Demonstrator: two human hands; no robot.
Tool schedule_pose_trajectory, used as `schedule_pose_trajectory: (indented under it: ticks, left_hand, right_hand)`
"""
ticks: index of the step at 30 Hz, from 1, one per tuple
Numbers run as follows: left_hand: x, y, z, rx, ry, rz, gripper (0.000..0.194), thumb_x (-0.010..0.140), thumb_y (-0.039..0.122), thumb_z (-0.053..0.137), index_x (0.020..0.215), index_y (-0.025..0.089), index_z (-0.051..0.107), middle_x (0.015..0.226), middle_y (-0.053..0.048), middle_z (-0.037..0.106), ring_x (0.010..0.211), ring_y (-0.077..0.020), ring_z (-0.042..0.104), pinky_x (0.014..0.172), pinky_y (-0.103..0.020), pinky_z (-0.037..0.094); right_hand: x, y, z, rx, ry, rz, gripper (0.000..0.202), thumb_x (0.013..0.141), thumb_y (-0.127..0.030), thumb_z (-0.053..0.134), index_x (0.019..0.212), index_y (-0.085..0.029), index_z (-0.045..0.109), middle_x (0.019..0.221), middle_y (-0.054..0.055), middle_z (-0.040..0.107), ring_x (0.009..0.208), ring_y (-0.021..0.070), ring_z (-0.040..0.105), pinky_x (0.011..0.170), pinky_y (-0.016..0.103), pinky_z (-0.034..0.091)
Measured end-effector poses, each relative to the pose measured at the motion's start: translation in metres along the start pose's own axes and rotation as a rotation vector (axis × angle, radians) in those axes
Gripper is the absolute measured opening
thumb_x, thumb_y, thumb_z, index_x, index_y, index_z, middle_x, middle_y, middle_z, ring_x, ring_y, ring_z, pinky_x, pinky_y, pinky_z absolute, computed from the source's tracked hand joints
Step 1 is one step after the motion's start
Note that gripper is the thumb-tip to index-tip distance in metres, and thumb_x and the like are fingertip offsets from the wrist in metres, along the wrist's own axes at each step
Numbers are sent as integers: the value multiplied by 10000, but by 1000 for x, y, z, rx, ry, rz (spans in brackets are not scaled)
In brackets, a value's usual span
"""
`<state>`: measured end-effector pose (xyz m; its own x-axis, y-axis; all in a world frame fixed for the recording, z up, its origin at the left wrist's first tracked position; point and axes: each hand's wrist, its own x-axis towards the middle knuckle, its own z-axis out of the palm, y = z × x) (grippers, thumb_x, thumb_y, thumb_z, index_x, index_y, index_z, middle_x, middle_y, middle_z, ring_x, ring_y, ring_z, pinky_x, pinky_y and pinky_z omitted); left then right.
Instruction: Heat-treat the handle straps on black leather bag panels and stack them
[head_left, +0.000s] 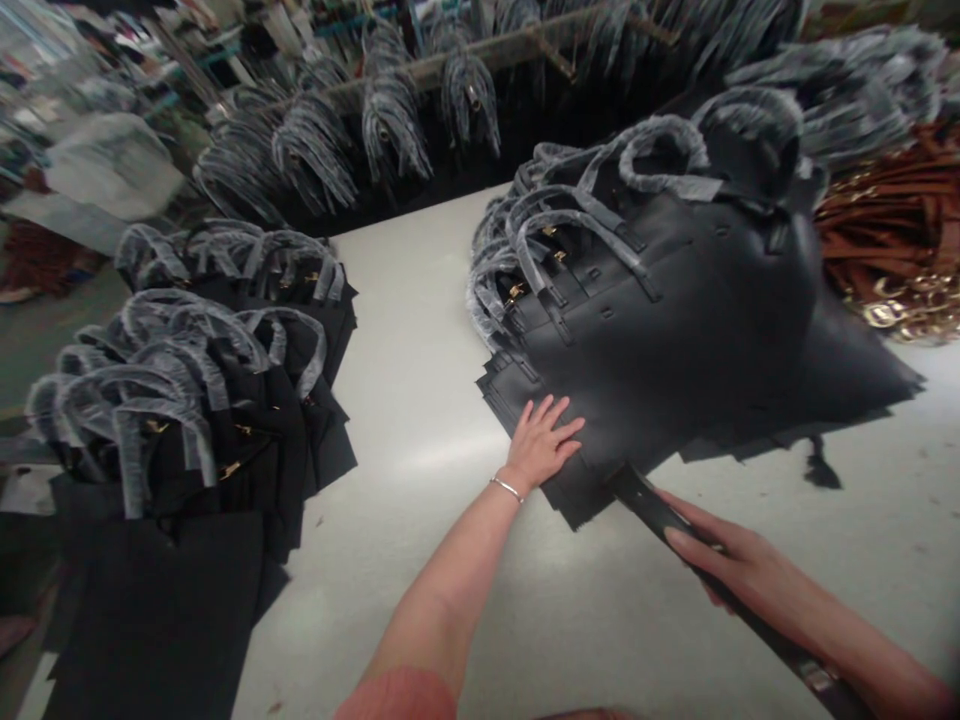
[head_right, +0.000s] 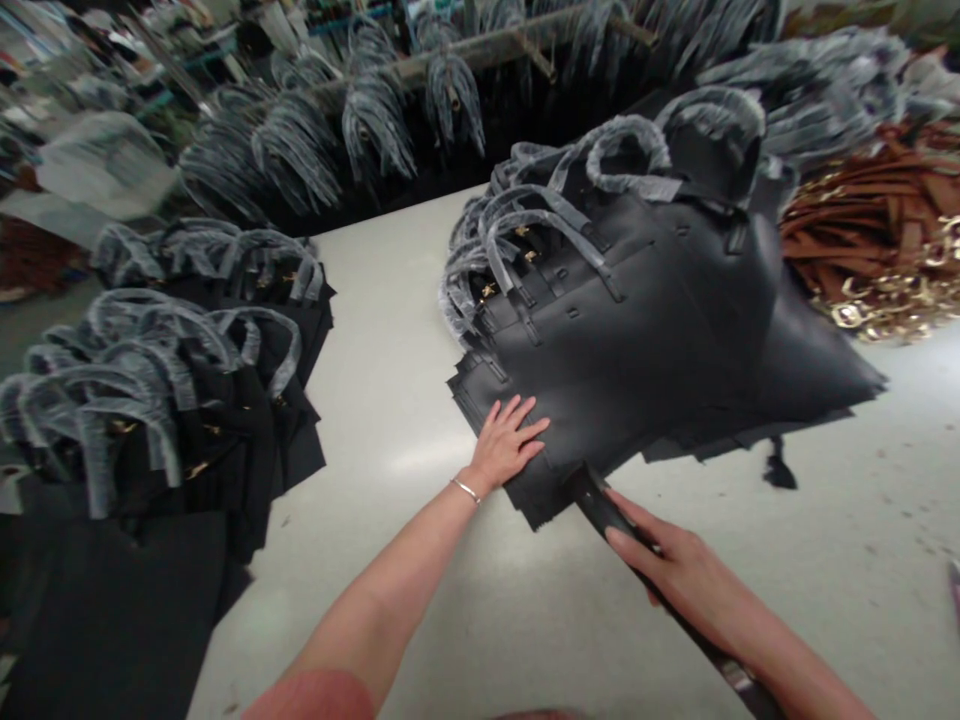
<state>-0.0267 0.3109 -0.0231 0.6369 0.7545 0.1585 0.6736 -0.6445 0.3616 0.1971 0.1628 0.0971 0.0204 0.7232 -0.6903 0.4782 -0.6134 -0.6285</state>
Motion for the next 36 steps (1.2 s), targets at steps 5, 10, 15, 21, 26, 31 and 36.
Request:
schedule_pose_trajectory:
  ticks: [5, 10, 15, 21, 26, 31, 36]
  left_hand:
    - [0, 0, -1, 4, -7, -1, 385, 923, 448, 512, 1295, 355, 537, 1510, 6, 331, 1414, -239, 223, 1149, -507, 169]
    - [0, 1, -2, 17, -9, 4, 367, 940, 423, 488, 1297, 351, 536, 1512, 8, 326, 1417, -232, 213, 1152, -503, 163]
    - [-1, 2, -4, 11, -7, 4, 368, 944, 421, 477, 1299, 342, 536, 1509, 2, 331, 1416, -237, 214, 1151, -513, 166]
    - [-2, 2, -5, 3, -2, 4, 363, 941, 408, 488, 1293, 340, 544, 1505, -1, 338, 1414, -238, 216, 1152, -508, 160]
    - [-2, 1, -4, 11, 3, 10, 364, 947, 414, 473, 1296, 334, 543, 1507, 2, 333, 1415, -231, 214, 1156, -493, 152]
    - [-3, -1, -1, 14, 13, 29, 368, 947, 419, 473, 1298, 331, 541, 1506, -12, 333, 1416, -240, 213, 1156, -504, 140]
    - [-3, -3, 1, 24, 13, 53, 405, 926, 467, 496, 1309, 338, 529, 1509, -26, 327, 1417, -251, 206, 1154, -512, 132]
  right_hand:
    - [32, -13, 6, 48, -82, 16, 692, 824, -526, 522, 1423, -188, 443, 548, -43, 521, 406, 125, 491, 381, 231, 386]
    - [44, -21, 16, 177, -86, -18, 688, 827, -515, 533, 1429, -200, 430, 587, -53, 515, 400, 108, 481, 378, 226, 396]
    - [22, -8, 10, 60, -112, -19, 668, 838, -524, 538, 1425, -219, 451, 572, -29, 593, 410, 121, 490, 399, 230, 404]
    - [4, -6, 29, 0, -257, -16, 633, 798, -517, 585, 1369, -251, 536, 1131, 69, 700, 519, 144, 568, 420, 243, 444]
    - [9, -17, 50, 42, -274, -9, 661, 806, -512, 569, 1410, -257, 480, 1065, 65, 726, 465, 132, 541, 402, 243, 435]
    - [1, -6, 35, 51, -325, 48, 633, 812, -518, 581, 1381, -247, 520, 887, 53, 743, 419, 104, 492, 387, 218, 386]
    - [9, -14, 50, 75, -308, -30, 614, 813, -508, 589, 1377, -276, 520, 1049, 54, 712, 447, 101, 507, 421, 245, 421]
